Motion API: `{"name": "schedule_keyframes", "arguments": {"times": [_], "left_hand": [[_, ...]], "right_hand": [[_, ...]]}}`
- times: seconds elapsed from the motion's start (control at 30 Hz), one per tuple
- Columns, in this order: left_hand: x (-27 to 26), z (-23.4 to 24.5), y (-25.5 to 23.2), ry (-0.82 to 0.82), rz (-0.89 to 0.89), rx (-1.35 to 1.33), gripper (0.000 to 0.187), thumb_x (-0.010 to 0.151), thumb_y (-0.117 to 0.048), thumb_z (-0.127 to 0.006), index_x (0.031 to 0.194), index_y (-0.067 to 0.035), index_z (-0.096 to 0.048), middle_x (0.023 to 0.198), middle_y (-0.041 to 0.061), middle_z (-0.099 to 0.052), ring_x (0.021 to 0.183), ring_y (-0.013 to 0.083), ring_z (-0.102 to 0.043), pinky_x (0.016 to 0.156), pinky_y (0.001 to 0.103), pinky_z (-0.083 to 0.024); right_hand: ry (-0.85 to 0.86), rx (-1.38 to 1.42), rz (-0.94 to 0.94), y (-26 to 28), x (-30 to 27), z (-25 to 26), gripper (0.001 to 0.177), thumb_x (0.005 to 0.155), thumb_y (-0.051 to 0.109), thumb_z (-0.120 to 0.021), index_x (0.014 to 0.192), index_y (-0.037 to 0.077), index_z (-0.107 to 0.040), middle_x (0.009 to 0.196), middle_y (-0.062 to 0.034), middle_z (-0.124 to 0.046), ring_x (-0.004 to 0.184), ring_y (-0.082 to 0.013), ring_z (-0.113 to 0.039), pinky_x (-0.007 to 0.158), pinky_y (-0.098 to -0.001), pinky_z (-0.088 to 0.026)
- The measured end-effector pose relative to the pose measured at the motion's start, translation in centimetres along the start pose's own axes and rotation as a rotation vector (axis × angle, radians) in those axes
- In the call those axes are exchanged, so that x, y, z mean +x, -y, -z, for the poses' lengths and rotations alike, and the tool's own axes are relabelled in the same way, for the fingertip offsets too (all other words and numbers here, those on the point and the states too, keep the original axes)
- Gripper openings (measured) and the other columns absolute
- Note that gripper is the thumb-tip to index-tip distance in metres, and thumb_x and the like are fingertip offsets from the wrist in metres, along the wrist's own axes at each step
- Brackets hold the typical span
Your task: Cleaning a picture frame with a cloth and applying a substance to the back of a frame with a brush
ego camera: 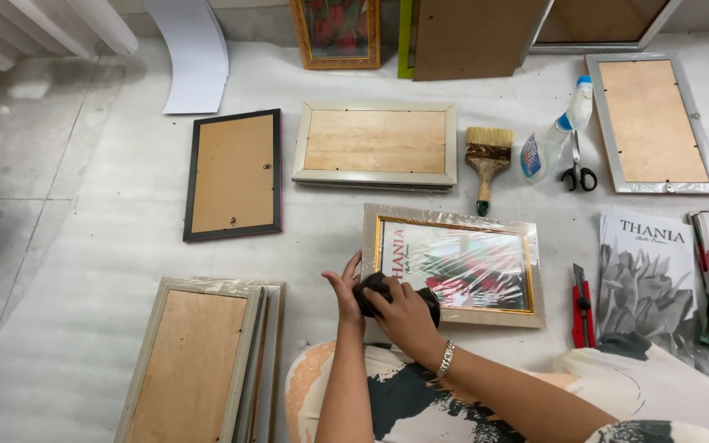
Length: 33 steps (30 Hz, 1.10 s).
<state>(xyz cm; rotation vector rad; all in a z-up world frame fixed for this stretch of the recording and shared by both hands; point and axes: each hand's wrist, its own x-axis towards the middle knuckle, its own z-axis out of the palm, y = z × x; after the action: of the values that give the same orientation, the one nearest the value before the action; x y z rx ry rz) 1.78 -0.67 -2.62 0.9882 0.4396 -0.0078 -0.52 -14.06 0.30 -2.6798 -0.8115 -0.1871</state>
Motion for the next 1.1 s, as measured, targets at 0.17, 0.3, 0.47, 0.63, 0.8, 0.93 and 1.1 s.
{"name": "schedule_keyframes", "arguments": {"times": [0.17,0.3,0.47,0.63,0.8,0.93,1.1], "left_hand": [[2.5,2.5,3.5,-0.006,-0.032,0.052,0.114,0.078,-0.095,-0.003,0.145,-0.021,-0.060,0.104,0.013,-0.075,0.090,0.0192,-0.071,0.081,0.027,-0.054],[2.2,3.0,3.9,-0.022,-0.018,0.121,0.108,0.081,-0.095,-0.008,0.147,-0.024,-0.056,0.079,-0.002,-0.069,0.066,0.0036,-0.062,0.059,0.013,-0.046],[2.7,3.2,4.0,-0.024,0.003,0.082,0.110,0.079,-0.097,-0.012,0.146,-0.022,-0.057,0.078,0.000,-0.070,0.061,0.0054,-0.063,0.055,0.014,-0.047],[1.0,0.9,1.4,-0.073,-0.038,0.184,0.106,0.085,-0.088,0.003,0.150,-0.027,-0.055,0.142,0.005,-0.064,0.133,0.0200,-0.057,0.117,0.036,-0.035],[-1.1,-0.7,-0.9,0.012,0.033,-0.067,0.111,0.080,-0.095,-0.018,0.150,-0.016,-0.052,0.090,0.013,-0.074,0.076,0.0192,-0.069,0.069,0.024,-0.054],[-1.7,-1.2,-1.4,-0.037,-0.015,0.180,0.078,0.097,-0.075,-0.039,0.144,-0.016,-0.057,0.090,0.010,-0.076,0.077,0.0144,-0.067,0.070,0.025,-0.052],[-3.1,-3.8,-3.6,-0.118,-0.071,0.456,0.090,0.093,-0.081,-0.034,0.151,-0.015,-0.052,0.154,0.017,-0.049,0.145,0.0414,-0.038,0.119,0.051,-0.026]], "right_hand": [[0.028,0.086,-0.034,-3.3,5.8,-0.4,0.037,0.089,0.028,-0.068,0.125,0.032,-0.062,0.122,-0.0135,-0.053,0.100,-0.0414,-0.066,0.076,-0.0469,-0.061],[-0.166,-0.034,-0.146,-7.6,13.4,-2.1,0.037,0.088,0.027,-0.072,0.123,0.029,-0.064,0.121,-0.0141,-0.055,0.094,-0.0425,-0.069,0.073,-0.0482,-0.062],[-0.191,0.013,-0.186,-5.7,13.2,-1.9,0.035,0.091,0.029,-0.070,0.126,0.026,-0.063,0.122,-0.0158,-0.052,0.092,-0.0441,-0.069,0.071,-0.0486,-0.063],[0.023,0.137,-0.083,-0.8,4.3,0.7,0.043,0.089,0.025,-0.065,0.131,0.026,-0.059,0.124,-0.0208,-0.051,0.093,-0.0508,-0.068,0.069,-0.0550,-0.063],[-0.026,0.064,0.119,-2.2,-1.1,-0.4,0.052,0.081,0.027,-0.073,0.130,0.031,-0.061,0.123,-0.0121,-0.054,0.088,-0.0378,-0.066,0.070,-0.0445,-0.058],[0.043,0.039,0.212,-10.2,-5.5,-0.4,0.048,0.078,0.024,-0.073,0.123,0.036,-0.063,0.119,-0.0101,-0.059,0.090,-0.0375,-0.068,0.075,-0.0438,-0.056],[0.347,-0.027,0.049,-21.5,-12.5,5.9,0.051,0.073,0.005,-0.072,0.119,0.026,-0.062,0.124,-0.0197,-0.060,0.101,-0.0493,-0.070,0.083,-0.0529,-0.059]]}}
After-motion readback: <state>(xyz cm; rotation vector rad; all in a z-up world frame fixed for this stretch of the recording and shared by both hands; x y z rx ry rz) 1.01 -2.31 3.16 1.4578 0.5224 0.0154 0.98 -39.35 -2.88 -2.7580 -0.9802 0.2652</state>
